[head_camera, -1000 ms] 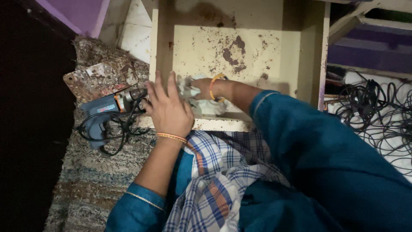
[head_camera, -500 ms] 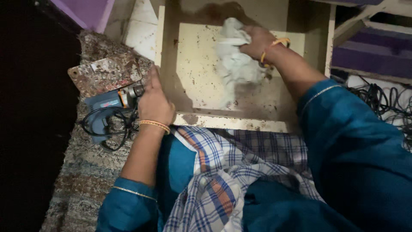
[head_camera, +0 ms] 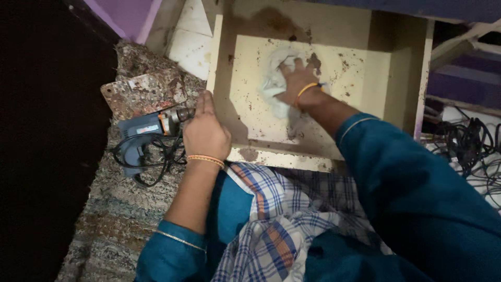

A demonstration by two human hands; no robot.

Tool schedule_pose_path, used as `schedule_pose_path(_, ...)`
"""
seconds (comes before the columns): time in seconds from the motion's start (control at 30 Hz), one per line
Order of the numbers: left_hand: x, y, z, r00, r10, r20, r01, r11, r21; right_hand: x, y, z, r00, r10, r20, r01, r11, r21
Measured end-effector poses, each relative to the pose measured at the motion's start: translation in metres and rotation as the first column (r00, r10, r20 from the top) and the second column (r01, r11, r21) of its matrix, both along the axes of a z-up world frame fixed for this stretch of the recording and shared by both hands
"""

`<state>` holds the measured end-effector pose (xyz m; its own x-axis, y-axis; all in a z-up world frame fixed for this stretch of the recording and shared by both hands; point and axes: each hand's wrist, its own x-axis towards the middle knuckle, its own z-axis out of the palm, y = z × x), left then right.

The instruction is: The person wipes the interior of a wooden drawer with a white cloth, then cleans a blue power drill with the same cloth and places it inside the drawer. Finally, the person picks up a black sanding block and places it in the drawer as well.

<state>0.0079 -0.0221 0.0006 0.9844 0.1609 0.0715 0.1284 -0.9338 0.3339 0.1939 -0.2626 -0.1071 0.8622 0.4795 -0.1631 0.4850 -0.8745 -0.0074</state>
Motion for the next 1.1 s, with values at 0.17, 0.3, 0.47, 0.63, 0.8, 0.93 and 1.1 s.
schedule_pose_path(0.17,-0.003,-0.002,-0.002,0.997,0.023,0.069,-0.025,0.999,0.020,-0.036,0.052,-0.001,0.959,0.283,-0.021,-0.283,0.959,0.016)
schedule_pose_path(0.3,-0.006,-0.005,0.001,0.993,0.066,0.095,-0.063,0.998,-0.029,-0.067,0.072,0.000,0.916,0.394,-0.083,-0.394,0.919,0.011)
schedule_pose_path(0.47,-0.010,-0.007,0.005,0.965,0.114,0.235,-0.106,0.993,-0.045,-0.071,0.062,0.000,0.804,0.528,-0.274,-0.526,0.846,0.087)
schedule_pose_path(0.63,-0.019,-0.006,0.004,0.890,0.127,0.438,-0.116,0.992,-0.053,-0.068,0.031,-0.002,0.743,0.515,-0.428,-0.427,0.857,0.289)
schedule_pose_path(0.8,-0.020,-0.004,-0.003,0.839,0.152,0.523,-0.065,0.981,-0.181,-0.072,0.010,0.075,0.870,0.351,-0.346,-0.181,0.881,0.438)
schedule_pose_path(0.93,-0.017,0.010,-0.012,0.769,0.174,0.615,0.109,0.913,-0.393,-0.096,0.004,0.157,0.875,0.307,-0.374,0.023,0.745,0.667)
schedule_pose_path(1.1,-0.018,0.018,-0.022,0.700,0.193,0.687,0.283,0.808,-0.516,-0.135,0.055,0.161,0.950,0.311,0.021,-0.251,0.726,0.640)
